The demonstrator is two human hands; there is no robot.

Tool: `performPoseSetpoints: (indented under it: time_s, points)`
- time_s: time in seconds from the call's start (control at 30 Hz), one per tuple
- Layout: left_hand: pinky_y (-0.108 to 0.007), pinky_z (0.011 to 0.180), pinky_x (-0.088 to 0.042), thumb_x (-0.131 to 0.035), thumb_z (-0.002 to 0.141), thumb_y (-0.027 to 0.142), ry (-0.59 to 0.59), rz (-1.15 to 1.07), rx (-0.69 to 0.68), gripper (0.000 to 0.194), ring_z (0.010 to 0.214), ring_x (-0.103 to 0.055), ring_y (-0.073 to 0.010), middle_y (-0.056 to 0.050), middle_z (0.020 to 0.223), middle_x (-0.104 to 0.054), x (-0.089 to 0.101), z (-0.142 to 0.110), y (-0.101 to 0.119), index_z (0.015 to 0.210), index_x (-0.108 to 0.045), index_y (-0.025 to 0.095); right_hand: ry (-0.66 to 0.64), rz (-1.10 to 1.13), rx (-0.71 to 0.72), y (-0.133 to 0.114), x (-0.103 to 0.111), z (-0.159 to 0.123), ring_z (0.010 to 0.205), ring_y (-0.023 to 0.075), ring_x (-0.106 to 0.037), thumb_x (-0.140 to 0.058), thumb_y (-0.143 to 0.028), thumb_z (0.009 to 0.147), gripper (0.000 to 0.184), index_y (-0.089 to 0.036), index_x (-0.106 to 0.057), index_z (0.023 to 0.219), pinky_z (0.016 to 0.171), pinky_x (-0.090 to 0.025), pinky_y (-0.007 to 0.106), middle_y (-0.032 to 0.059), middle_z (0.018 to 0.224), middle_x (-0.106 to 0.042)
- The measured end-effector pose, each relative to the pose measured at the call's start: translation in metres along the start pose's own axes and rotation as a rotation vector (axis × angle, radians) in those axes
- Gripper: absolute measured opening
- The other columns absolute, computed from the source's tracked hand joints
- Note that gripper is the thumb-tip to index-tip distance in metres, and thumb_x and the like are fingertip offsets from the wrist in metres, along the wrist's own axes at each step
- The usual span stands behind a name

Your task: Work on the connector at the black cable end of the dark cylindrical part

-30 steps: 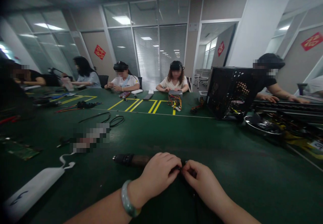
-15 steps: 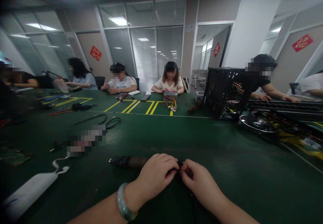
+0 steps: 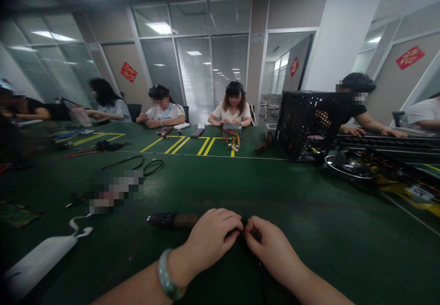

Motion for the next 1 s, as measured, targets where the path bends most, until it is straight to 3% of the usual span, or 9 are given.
performPoseSetpoints:
  time_s: [0.2,0.43,0.73,1.0]
  points:
    - [-0.035,0.085,-0.041,-0.061,0.086,0.018,0.010,-0.007,0.037,0.017,0.095,-0.057,-0.0198,0.001,0.102,-0.065,-0.0019,-0.0002,-0.0014,0.102,-0.059,0.024,0.002,0.013,-0.006,0.0025,-0.0018,-0.0002,0.066,0.0127,-0.052,-0.052,-0.020,0.087,0.010,-0.020,-0.054,0.077,0.059,-0.038,0.020,-0.0040,0.070,-0.056]
    - [-0.036,0.088,-0.040,-0.061,0.087,0.018,0.004,-0.008,0.017,0.009,0.098,-0.057,-0.0193,0.002,0.103,-0.065,-0.0019,0.0000,-0.0018,0.094,-0.060,0.023,-0.011,0.024,-0.021,0.0042,-0.0022,0.0011,0.066,0.0132,-0.054,-0.052,-0.020,0.088,0.010,-0.019,-0.056,0.079,0.059,-0.038,0.021,-0.0034,0.071,-0.058]
    - [-0.036,0.088,-0.041,-0.063,0.085,0.019,0.018,-0.018,0.059,0.015,0.096,-0.057,-0.0193,0.002,0.101,-0.065,-0.0036,-0.0009,-0.0039,0.099,-0.058,0.023,-0.005,0.053,-0.020,0.0033,-0.0002,-0.0006,0.069,0.0136,-0.056,-0.053,-0.022,0.089,0.011,-0.019,-0.059,0.080,0.061,-0.039,0.021,-0.0030,0.074,-0.061]
    - [-0.037,0.093,-0.039,-0.063,0.086,0.018,0.028,-0.029,0.032,0.011,0.106,-0.056,-0.0186,0.002,0.115,-0.063,-0.0039,-0.0010,-0.0042,0.095,-0.059,0.023,-0.011,0.068,-0.028,0.0006,0.0011,-0.0015,0.071,0.0144,-0.058,-0.053,-0.023,0.090,0.012,-0.020,-0.061,0.082,0.063,-0.040,0.022,-0.0026,0.075,-0.063]
Point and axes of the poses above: each hand's wrist, its own z-axis towards the middle knuckle, its own x-axis out of the back of the hand, y = z × x, the point moved 6 cm from there along z, towards the middle knuckle
